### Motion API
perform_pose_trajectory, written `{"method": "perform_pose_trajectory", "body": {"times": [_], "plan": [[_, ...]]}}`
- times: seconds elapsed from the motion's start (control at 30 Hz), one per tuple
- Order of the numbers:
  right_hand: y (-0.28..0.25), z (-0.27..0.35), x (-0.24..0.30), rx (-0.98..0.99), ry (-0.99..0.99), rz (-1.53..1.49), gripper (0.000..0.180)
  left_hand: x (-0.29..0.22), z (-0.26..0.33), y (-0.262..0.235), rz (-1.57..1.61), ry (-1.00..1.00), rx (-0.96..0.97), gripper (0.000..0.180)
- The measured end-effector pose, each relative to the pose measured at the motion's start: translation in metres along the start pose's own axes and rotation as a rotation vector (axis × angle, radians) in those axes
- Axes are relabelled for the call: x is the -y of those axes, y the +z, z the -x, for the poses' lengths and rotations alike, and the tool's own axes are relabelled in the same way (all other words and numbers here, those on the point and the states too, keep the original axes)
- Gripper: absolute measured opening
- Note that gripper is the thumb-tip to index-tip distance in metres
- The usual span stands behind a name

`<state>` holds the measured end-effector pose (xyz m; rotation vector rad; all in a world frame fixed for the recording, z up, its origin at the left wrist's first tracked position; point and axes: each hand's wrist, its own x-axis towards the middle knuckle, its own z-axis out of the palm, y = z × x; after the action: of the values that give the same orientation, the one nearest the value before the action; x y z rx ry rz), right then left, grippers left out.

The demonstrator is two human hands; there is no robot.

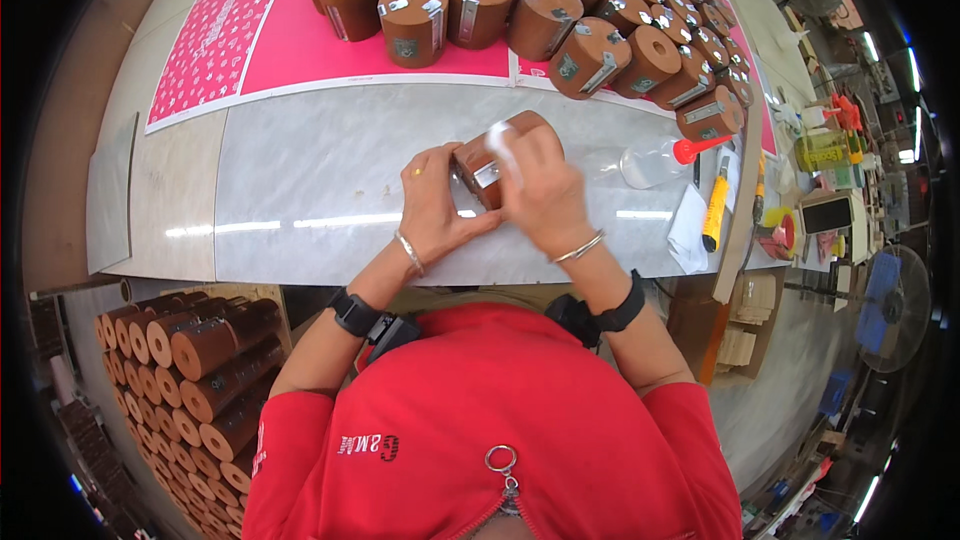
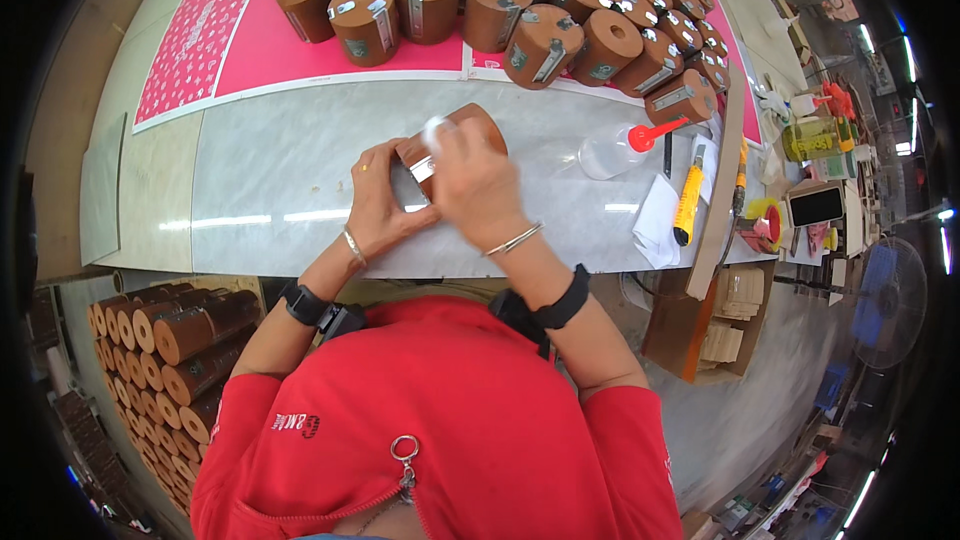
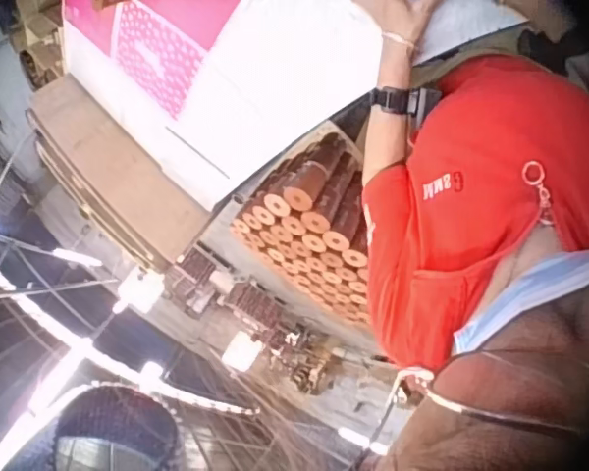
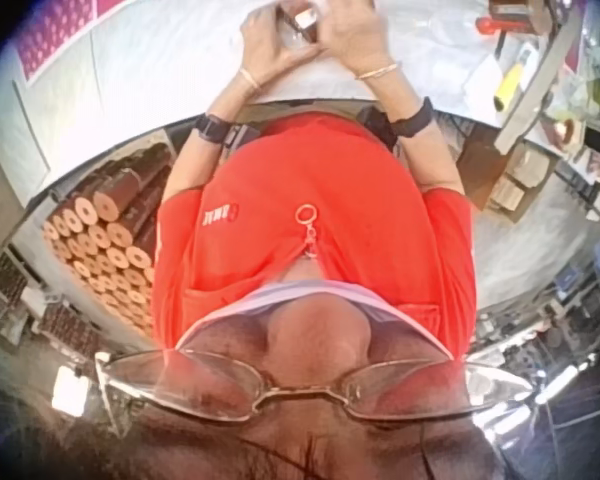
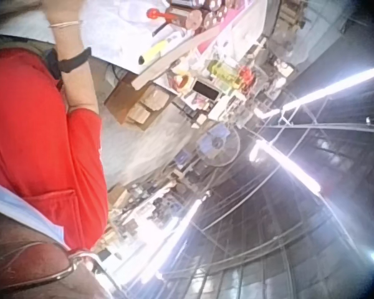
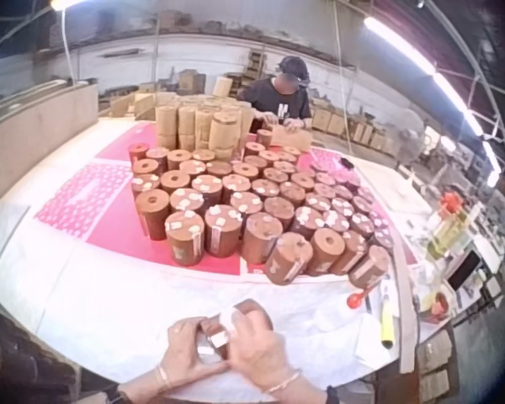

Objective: The recorder wipes down cylindrical wood furniture components with a cleaning cloth and liquid from a squeeze bottle.

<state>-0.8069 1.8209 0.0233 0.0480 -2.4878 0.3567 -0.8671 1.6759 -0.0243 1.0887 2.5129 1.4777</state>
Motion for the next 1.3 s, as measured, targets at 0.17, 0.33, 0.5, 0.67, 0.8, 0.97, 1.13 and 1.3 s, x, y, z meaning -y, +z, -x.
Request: {"method": "perform_pose_trajectory", "body": {"times": [0.17,0.33,0.5,0.67,0.8,0.97,1.13,1.3], "plan": [[0.000,-0.003,-0.008,0.071,0.041,0.038,0.023,0.001,0.000,-0.004,-0.186,0.182,-0.071,0.087],[-0.008,-0.003,0.003,0.002,-0.009,0.022,0.019,0.004,-0.005,0.002,-0.200,0.287,-0.072,0.085],[-0.009,-0.002,-0.016,0.028,0.067,-0.044,0.021,-0.001,0.000,-0.003,-0.246,0.304,-0.059,0.084],[-0.009,0.002,0.017,0.048,-0.068,-0.067,0.020,0.000,-0.001,0.001,-0.238,0.306,-0.058,0.090],[-0.013,0.003,-0.009,0.008,0.034,0.021,0.019,0.000,0.003,-0.002,-0.245,0.313,-0.036,0.088],[-0.019,0.005,-0.039,-0.052,0.182,-0.028,0.016,-0.004,0.005,-0.008,-0.091,0.152,0.057,0.087],[-0.015,0.010,-0.018,-0.060,0.104,0.012,0.018,-0.007,0.002,-0.004,-0.031,0.043,0.081,0.079],[-0.008,0.012,0.021,0.019,-0.096,-0.029,0.030,-0.002,-0.006,-0.005,-0.075,0.243,-0.054,0.071]]}}
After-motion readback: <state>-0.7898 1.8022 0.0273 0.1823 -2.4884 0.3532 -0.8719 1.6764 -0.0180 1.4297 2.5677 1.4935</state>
